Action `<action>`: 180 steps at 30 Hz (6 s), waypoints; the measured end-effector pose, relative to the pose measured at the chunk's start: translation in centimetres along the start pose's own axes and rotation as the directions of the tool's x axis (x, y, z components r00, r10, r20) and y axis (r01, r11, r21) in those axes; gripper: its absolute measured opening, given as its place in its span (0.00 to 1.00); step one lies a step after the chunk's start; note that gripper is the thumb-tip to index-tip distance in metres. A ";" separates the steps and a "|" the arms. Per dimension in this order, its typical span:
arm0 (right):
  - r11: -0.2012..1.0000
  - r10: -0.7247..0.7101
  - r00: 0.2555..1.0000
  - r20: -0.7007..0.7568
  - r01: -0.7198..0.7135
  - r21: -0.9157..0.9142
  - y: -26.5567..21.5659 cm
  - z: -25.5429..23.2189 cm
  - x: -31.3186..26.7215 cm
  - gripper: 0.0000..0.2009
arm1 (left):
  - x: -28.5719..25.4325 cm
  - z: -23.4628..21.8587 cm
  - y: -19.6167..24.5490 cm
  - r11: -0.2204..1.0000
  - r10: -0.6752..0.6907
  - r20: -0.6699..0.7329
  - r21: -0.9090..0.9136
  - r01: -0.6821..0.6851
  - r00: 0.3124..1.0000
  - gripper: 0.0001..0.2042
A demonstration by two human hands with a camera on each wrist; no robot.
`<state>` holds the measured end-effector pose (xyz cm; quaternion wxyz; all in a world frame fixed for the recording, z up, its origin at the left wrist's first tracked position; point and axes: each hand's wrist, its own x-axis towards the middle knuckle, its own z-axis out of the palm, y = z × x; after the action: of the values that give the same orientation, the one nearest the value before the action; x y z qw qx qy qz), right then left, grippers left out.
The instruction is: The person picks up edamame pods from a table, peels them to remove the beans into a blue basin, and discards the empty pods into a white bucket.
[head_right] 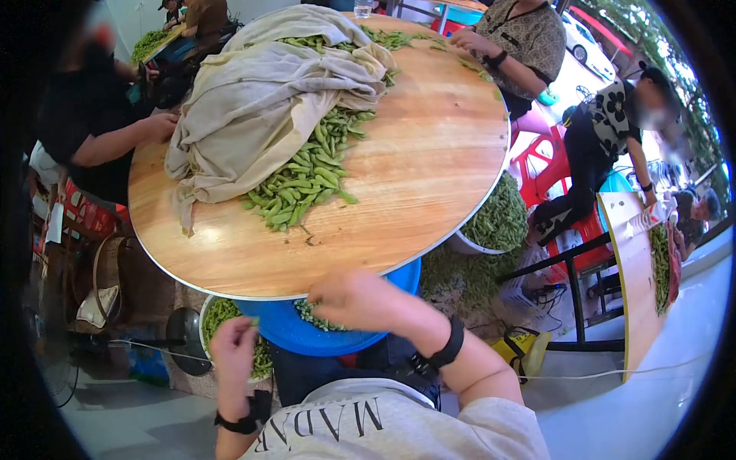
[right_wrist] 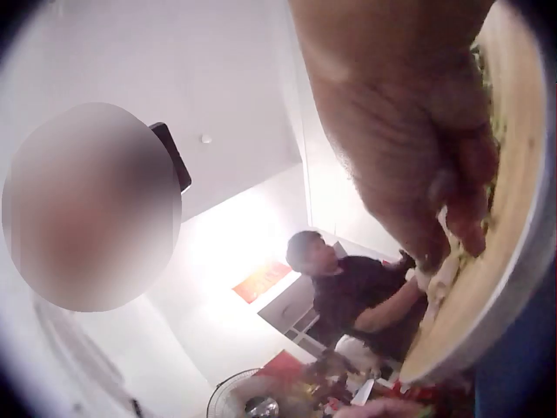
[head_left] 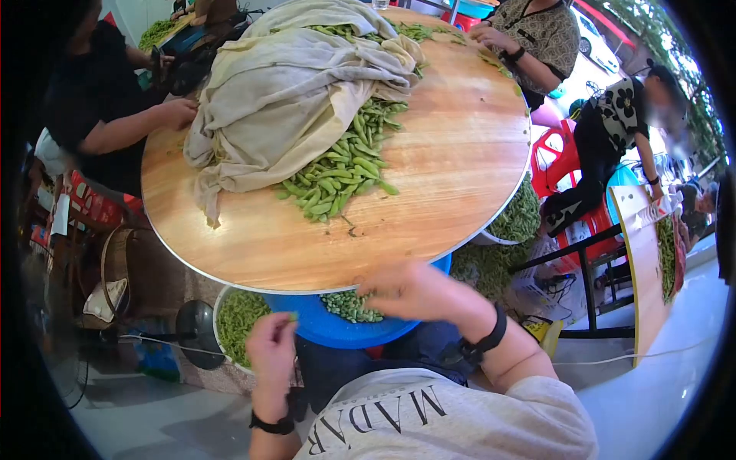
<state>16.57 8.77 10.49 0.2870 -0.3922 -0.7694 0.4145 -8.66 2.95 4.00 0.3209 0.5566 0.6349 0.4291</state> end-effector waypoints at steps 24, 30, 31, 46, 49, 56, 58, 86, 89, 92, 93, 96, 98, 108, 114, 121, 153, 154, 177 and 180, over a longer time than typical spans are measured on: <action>0.964 0.264 0.912 -0.314 -0.242 0.107 4.7 -7.6 9.4 0.14 | 3.7 4.3 8.7 0.938 0.018 0.242 -0.339 0.067 0.970 0.12; 0.817 0.339 0.933 -0.125 -0.225 0.531 0.1 -0.6 3.7 0.12 | 3.9 6.8 9.3 0.898 0.439 -0.054 0.035 -0.438 0.897 0.15; 0.803 0.326 0.939 -0.106 -0.216 0.555 0.0 0.1 3.2 0.13 | 3.7 6.7 8.6 0.878 0.477 -0.037 0.052 -0.475 0.878 0.13; 0.693 0.358 0.924 0.133 -0.359 0.625 -0.3 2.9 1.8 0.17 | 1.3 3.5 7.3 0.910 0.411 0.039 0.052 -0.412 0.911 0.09; 0.712 0.385 0.913 0.137 -0.388 0.585 -1.0 3.1 2.1 0.18 | 1.0 3.6 7.0 0.878 0.464 0.002 0.129 -0.461 0.886 0.09; 0.802 0.354 0.930 0.100 -0.357 0.480 -1.2 3.9 2.4 0.18 | 1.0 3.7 6.3 0.835 0.529 -0.033 0.197 -0.513 0.848 0.08; 0.816 0.336 0.939 0.078 -0.331 0.475 -0.8 4.3 2.4 0.17 | 1.0 3.8 6.4 0.839 0.527 -0.049 0.192 -0.509 0.849 0.08; 0.922 0.156 0.938 -0.310 -0.025 0.386 0.4 7.1 0.3 0.12 | -0.9 6.9 3.8 0.931 0.181 -0.034 -0.315 -0.183 0.983 0.07; 0.946 0.144 0.918 -0.371 -0.018 0.323 0.6 7.7 -0.3 0.12 | -1.4 7.2 3.8 0.915 0.096 0.022 -0.395 -0.080 0.995 0.08; 0.956 0.136 0.900 -0.415 -0.009 0.294 1.0 8.2 -0.7 0.12 | -1.6 7.9 3.5 0.921 0.118 0.017 -0.376 -0.103 0.993 0.09; 0.960 0.130 0.896 -0.424 -0.006 0.281 1.1 8.4 -1.0 0.12 | -1.9 8.2 3.4 0.925 0.130 0.007 -0.360 -0.119 0.991 0.10; 0.956 0.207 0.909 -0.362 -0.109 0.273 0.8 8.0 -1.5 0.13 | -2.0 8.4 3.1 0.922 0.152 0.030 -0.364 -0.130 0.988 0.11; 0.948 0.245 0.907 -0.341 -0.151 0.280 0.5 7.8 -1.7 0.15 | -1.9 8.7 2.3 0.913 0.154 0.048 -0.390 -0.123 0.987 0.11; 0.866 0.321 0.935 -0.152 -0.225 0.447 -0.1 6.4 -2.8 0.17 | -3.1 8.7 3.1 0.916 0.392 -0.030 -0.077 -0.393 0.919 0.09; 0.967 0.122 0.930 -0.347 -0.033 0.254 0.9 8.0 -3.2 0.13 | -2.8 9.3 2.4 0.884 0.309 -0.053 -0.353 -0.307 0.950 0.09; 0.987 0.155 0.962 -0.224 -0.143 0.071 0.8 7.8 -4.2 0.12 | -2.5 8.0 1.9 0.783 -0.117 0.317 -0.553 0.283 0.941 0.11; 0.933 0.289 0.957 0.031 -0.289 0.214 14.8 9.7 -1.7 0.13 | 1.1 12.3 -3.9 0.789 -0.418 0.560 -0.167 0.592 0.715 0.08; 0.929 0.276 0.961 0.013 -0.270 0.254 15.3 9.7 -1.6 0.13 | 1.3 12.3 -4.0 0.799 -0.412 0.554 -0.162 0.579 0.723 0.08; 0.522 0.451 0.892 0.027 -0.288 0.803 14.9 8.1 -2.0 0.18 | 3.5 13.7 -6.8 0.650 -0.505 0.485 -0.330 0.685 0.713 0.12; 0.472 0.477 0.879 0.002 -0.259 0.843 13.6 7.5 -2.1 0.18 | 3.2 13.9 -5.0 0.709 -0.501 0.451 -0.276 0.649 0.739 0.13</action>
<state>16.89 8.65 -5.17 0.4272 -0.4149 -0.3421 0.7269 0.88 8.60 -6.21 0.6563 0.3105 0.6054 0.3260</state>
